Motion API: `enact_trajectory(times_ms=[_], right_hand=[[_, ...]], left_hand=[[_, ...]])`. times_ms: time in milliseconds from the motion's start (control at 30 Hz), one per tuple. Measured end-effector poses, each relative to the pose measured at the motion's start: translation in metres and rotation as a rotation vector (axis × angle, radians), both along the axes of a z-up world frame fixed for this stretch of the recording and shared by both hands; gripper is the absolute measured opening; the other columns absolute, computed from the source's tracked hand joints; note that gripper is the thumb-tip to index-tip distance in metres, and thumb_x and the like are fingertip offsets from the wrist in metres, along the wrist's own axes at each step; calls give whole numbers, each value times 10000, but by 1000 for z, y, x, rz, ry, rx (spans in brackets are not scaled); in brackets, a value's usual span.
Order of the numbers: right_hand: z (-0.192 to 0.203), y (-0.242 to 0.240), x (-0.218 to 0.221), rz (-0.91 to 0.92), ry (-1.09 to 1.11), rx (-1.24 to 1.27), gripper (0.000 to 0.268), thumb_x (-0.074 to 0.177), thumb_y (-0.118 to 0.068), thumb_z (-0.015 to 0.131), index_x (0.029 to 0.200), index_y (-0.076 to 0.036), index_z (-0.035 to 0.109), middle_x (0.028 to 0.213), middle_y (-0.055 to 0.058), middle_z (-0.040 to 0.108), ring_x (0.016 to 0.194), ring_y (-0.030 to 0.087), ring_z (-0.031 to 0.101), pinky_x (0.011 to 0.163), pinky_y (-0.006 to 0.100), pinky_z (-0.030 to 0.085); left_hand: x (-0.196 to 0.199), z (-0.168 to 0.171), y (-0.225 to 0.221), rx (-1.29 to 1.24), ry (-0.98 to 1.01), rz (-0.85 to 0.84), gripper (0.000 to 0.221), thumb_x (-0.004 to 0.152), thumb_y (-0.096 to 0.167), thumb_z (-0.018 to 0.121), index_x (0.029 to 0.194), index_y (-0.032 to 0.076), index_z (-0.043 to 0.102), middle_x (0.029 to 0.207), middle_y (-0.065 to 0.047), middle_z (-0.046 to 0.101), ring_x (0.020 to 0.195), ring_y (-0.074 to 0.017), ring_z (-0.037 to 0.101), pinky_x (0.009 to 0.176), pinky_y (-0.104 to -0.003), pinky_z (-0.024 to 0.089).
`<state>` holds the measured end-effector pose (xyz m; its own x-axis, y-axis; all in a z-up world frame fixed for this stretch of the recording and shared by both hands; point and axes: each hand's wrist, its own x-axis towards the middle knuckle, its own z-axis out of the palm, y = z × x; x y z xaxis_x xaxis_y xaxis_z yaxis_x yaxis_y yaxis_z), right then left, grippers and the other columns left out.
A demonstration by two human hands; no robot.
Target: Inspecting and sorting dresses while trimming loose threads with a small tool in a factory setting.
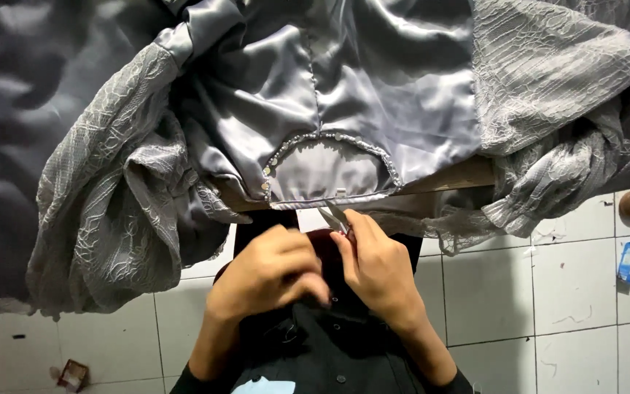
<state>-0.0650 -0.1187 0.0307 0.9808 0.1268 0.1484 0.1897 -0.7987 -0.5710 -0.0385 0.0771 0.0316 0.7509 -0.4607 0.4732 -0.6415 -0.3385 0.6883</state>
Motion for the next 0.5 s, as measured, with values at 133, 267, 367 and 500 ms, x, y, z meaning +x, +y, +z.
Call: enact_trajectory(times_ms=[133,267,367,500], right_hand=[[1,-7,-3,-110,5,110,309,1021,-233,583,1224,-2,614,779,169,665,659,387,717,543,441,578],[-25,-23,-6,-320,-145,274,344,1090,-255,445,1269,23,541,849,236,632,721,424,684,625,475,569],[-26,-39,-3,-427,-319,189,409,1112,-322,413,1330,20,467,973,224,606,791,364,663,700,412,546],[-45,-55,11,-424,-393,186,468,958,-192,793,1288,-42,498,673,-1,467,558,166,464,542,265,393]], left_hand=[[0,-3,0,-47,126,-87,390,952,505,612,852,130,658,693,-29,550,589,-267,584,610,-357,517],[10,-24,13,167,-132,382,124,956,298,746,962,175,729,744,10,589,617,-224,631,591,-327,521],[18,-20,21,204,-278,464,165,929,282,791,1045,169,759,879,0,634,689,-198,608,648,-321,522],[21,-24,29,346,-373,494,281,928,354,776,1162,198,766,1146,-90,659,987,-294,623,884,-403,536]])
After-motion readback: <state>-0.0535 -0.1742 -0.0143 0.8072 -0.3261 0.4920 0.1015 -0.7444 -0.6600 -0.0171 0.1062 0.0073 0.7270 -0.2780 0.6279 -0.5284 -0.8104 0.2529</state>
